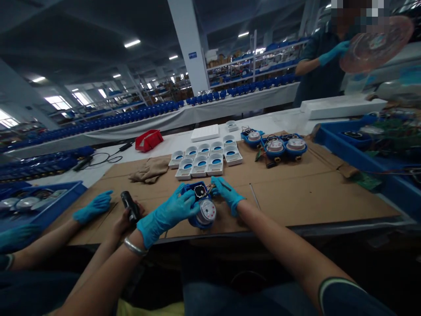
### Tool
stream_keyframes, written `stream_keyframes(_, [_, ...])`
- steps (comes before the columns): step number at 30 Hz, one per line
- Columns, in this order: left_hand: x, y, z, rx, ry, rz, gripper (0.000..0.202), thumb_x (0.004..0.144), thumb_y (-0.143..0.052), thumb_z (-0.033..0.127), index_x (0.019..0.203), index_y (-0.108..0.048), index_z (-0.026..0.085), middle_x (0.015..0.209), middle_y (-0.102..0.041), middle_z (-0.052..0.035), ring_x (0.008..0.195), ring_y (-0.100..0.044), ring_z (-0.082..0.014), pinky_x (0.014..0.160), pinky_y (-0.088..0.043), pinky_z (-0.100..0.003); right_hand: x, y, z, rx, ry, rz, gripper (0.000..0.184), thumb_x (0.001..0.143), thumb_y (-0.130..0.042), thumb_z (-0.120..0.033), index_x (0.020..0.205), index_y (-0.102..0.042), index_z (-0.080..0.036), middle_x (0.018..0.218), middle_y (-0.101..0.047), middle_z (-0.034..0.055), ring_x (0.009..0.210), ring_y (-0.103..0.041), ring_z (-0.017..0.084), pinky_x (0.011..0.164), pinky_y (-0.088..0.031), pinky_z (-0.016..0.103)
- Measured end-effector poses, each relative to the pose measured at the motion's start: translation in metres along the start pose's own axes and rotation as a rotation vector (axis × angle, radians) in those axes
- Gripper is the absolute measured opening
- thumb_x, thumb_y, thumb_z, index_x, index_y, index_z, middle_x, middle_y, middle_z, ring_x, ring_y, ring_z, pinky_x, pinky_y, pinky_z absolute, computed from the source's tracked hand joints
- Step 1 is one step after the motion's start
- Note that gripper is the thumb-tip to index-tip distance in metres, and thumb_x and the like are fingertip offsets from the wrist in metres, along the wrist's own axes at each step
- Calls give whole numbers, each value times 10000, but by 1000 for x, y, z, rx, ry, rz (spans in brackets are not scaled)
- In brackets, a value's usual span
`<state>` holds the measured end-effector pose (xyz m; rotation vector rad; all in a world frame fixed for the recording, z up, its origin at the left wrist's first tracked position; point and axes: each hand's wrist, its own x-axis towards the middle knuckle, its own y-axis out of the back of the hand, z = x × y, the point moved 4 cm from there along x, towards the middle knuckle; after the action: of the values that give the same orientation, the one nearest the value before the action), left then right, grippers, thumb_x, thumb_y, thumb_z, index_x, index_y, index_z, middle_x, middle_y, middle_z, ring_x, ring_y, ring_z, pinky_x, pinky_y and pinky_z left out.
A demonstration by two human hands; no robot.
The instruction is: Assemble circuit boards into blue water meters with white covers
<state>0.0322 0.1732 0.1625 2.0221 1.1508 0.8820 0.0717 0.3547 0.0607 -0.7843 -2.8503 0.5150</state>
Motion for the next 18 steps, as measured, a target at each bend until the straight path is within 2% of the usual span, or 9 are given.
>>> stream_keyframes(3, [-22, -3, -3, -8, 22, -7, 216, 860, -571, 57, 878, -666, 250, 828, -636, -28, 896, -595, -185, 939, -503, -530, 2, -13, 10, -21, 48, 42, 380, 824, -596, -581, 832, -549, -204, 740, -641, -31, 711, -616, 140, 759, -552, 321])
stream_keyframes(8, [-53, -18, -19, -161, 189, -170, 291, 842, -582, 26, 991, -675, 258, 1028, -677, -69, 1061, -596, -217, 1016, -465, -526, -15, -5, -5, -126, 295, 141, 239, 878, -571, -467, 880, -579, -228, 937, -664, 5, 895, -615, 162, 935, -499, 342])
stream_keyframes(13, [-65, -33, -32, -294, 352, -180, 284, 898, -532, 94, 1116, -648, 234, 1217, -643, -89, 1187, -547, -204, 1051, -457, -437, -31, -5, -9, -273, 451, 72, 188, 911, -565, -399, 979, -586, -225, 1045, -672, 49, 988, -637, 194, 970, -485, 375])
stream_keyframes(16, [-68, -33, -36, -379, 483, -154, 320, 936, -444, 124, 1190, -615, 214, 1276, -624, -90, 1207, -544, -184, 1061, -453, -391, -42, -13, -10, -401, 538, -15, 126, 923, -550, -333, 959, -589, -220, 1018, -669, 61, 984, -640, 198, 965, -482, 376])
stream_keyframes(18, [-69, -29, -38, -403, 561, -160, 328, 930, -421, 124, 1180, -624, 188, 1266, -637, -103, 1179, -574, -193, 1073, -446, -404, -49, -21, -13, -464, 596, -108, 92, 931, -529, -289, 951, -589, -222, 996, -667, 65, 983, -639, 198, 963, -478, 377])
